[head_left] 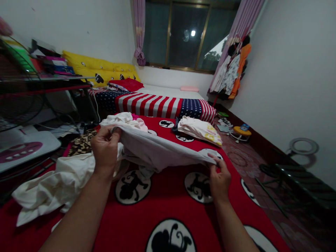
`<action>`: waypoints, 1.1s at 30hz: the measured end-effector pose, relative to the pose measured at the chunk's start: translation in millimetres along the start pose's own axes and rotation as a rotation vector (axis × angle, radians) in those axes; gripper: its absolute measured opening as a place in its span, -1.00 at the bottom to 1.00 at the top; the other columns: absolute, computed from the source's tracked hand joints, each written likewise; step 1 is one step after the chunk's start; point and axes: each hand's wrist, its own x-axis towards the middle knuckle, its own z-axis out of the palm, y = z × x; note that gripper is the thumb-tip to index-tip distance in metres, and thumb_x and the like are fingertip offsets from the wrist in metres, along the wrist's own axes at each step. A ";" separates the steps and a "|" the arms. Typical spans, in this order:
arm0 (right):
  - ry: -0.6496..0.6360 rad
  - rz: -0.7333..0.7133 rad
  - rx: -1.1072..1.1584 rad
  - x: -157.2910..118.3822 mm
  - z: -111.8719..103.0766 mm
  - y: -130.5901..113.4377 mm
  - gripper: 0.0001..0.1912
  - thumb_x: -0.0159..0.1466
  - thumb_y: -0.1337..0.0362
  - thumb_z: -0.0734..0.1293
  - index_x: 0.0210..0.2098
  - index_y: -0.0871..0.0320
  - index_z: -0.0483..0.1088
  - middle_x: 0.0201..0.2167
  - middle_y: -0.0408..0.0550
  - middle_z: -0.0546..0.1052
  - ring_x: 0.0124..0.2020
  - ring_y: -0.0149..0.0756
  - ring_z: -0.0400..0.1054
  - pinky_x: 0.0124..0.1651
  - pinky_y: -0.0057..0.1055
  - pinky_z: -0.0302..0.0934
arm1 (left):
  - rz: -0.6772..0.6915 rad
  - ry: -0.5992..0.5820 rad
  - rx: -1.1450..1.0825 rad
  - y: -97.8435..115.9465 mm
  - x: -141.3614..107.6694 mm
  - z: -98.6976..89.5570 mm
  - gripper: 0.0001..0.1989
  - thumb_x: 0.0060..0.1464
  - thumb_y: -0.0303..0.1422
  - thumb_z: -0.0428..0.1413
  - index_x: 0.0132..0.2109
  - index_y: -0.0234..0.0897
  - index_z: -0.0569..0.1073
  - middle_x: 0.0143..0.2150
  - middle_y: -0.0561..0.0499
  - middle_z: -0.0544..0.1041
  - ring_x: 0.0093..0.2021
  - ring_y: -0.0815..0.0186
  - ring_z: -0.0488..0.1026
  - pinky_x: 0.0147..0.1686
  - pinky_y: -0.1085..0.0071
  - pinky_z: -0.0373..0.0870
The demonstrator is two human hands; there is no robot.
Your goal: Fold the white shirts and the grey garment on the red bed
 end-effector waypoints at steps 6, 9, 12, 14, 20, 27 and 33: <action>0.210 0.126 0.055 7.4 -20.4 -31.0 -0.68 0.24 0.05 0.24 -0.46 0.18 0.35 -0.55 -0.18 0.32 -0.47 -0.35 0.19 -0.38 -0.46 0.06 | -0.110 -0.114 0.063 3.7 -9.8 8.5 -0.78 0.07 -0.21 0.11 -0.39 -0.27 0.48 -0.49 0.10 0.39 -0.41 0.35 0.33 -0.40 0.50 0.28; -0.036 0.255 0.033 10.0 -13.9 -9.8 -0.70 0.21 0.07 0.24 -0.44 0.18 0.41 -0.56 -0.18 0.34 -0.46 -0.32 0.20 -0.38 -0.44 0.08 | -0.251 -0.228 -0.006 5.6 -14.0 13.6 -0.74 -0.01 -0.18 0.15 -0.44 -0.31 0.47 -0.57 0.12 0.32 -0.52 0.40 0.22 -0.55 0.52 0.14; -0.061 0.207 -0.118 12.4 -8.2 7.8 -0.70 0.19 0.12 0.23 -0.26 0.18 0.46 -0.40 -0.06 0.46 -0.33 -0.21 0.29 -0.22 -0.32 0.18 | -0.346 -0.236 -0.091 7.8 -14.0 16.2 -0.72 -0.09 -0.16 0.20 -0.39 -0.34 0.50 -0.54 0.11 0.37 -0.52 0.41 0.24 -0.56 0.54 0.14; 0.006 0.042 -0.194 12.4 -9.3 3.6 -0.65 0.15 0.18 0.27 -0.11 0.18 0.42 -0.19 0.05 0.46 -0.20 -0.15 0.31 -0.07 -0.21 0.18 | -0.374 -0.185 -0.155 9.6 -12.6 16.7 -0.70 -0.12 -0.16 0.21 -0.35 -0.34 0.50 -0.50 0.10 0.41 -0.48 0.40 0.29 -0.51 0.54 0.20; -0.184 -0.306 0.019 -9.9 -10.1 -61.2 -0.84 0.26 0.27 0.24 -0.21 0.11 0.42 -0.41 -0.09 0.47 -0.42 -0.30 0.34 -0.29 -0.37 0.22 | -0.326 -0.074 -0.176 18.8 -10.3 16.7 -0.73 -0.10 -0.17 0.20 -0.37 -0.32 0.47 -0.47 0.10 0.43 -0.43 0.38 0.36 -0.42 0.53 0.31; -0.640 0.329 0.129 -29.7 24.4 -52.2 -0.46 0.31 -0.10 0.10 -0.57 0.14 0.37 -0.77 -0.19 0.29 -0.74 -0.41 0.14 -0.64 -0.46 0.02 | -0.312 -0.083 -0.246 42.0 -9.4 15.2 -0.80 -0.09 -0.25 0.22 -0.41 -0.31 0.45 -0.54 0.12 0.38 -0.52 0.43 0.32 -0.55 0.57 0.26; -0.345 0.586 0.629 -22.1 35.2 -37.8 -0.54 0.22 -0.03 0.25 -0.01 0.13 0.31 -0.02 0.12 0.49 -0.17 -0.15 0.49 -0.34 -0.32 0.41 | -0.446 -0.604 -0.331 71.2 -16.6 0.3 -0.80 -0.03 -0.23 0.22 -0.38 -0.30 0.50 -0.55 0.08 0.43 -0.59 0.42 0.32 -0.66 0.57 0.21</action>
